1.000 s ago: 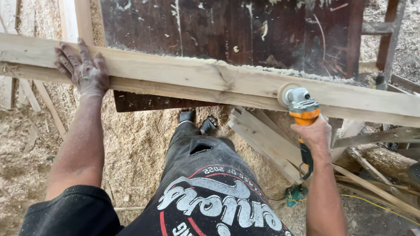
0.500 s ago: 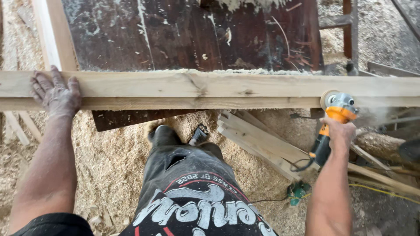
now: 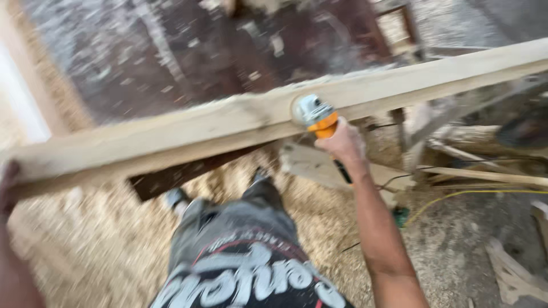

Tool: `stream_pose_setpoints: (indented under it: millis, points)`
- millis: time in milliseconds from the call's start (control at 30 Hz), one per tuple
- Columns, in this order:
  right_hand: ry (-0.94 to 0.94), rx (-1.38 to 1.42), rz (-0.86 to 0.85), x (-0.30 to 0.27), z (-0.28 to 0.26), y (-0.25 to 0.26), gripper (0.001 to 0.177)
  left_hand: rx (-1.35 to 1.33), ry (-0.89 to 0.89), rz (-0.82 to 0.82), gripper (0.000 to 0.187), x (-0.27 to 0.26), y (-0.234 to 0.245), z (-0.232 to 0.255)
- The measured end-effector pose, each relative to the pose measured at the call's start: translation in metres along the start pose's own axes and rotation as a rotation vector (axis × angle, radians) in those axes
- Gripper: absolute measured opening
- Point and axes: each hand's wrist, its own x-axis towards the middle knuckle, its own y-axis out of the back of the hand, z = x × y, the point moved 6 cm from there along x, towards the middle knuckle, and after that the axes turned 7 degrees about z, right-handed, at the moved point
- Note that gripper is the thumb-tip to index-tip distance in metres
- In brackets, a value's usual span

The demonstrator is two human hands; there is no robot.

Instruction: The person sands the surface and edges of a wooden beam using a handheld power sander.

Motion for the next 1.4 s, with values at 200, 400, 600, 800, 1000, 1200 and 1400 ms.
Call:
stream_pose_setpoints:
  millis: [200,400,600,800,1000,1200,1400]
  points:
    - [-0.014,0.117,-0.074,-0.075,-0.120,-0.047,0.074,-0.099,0.065,0.022,0.092,0.032,-0.058,-0.016]
    - [0.017,0.136,-0.169,-0.126,-0.174,-0.080,0.062,-0.051,0.105,0.016,0.104,-0.014,-0.101,0.033]
    - [-0.033,0.133,-0.081,-0.140,-0.173,-0.077,0.063,0.020,0.060,0.102,0.116,-0.016,-0.034,0.002]
    - [0.026,0.154,0.004,-0.128,-0.133,-0.057,0.060,0.070,0.114,0.259,0.129,-0.042,0.060,0.007]
    - [-0.149,0.093,0.057,-0.062,-0.026,-0.051,0.064,0.104,0.076,0.193,0.128,-0.113,0.006,0.078]
    - [-0.422,0.165,0.246,0.001,0.092,-0.025,0.063,0.091,0.021,0.179,0.124,-0.131,-0.009,0.098]
    - [-0.183,0.181,0.182,0.002,0.072,-0.024,0.059,0.037,-0.114,0.244,0.119,-0.114,-0.021,0.083]
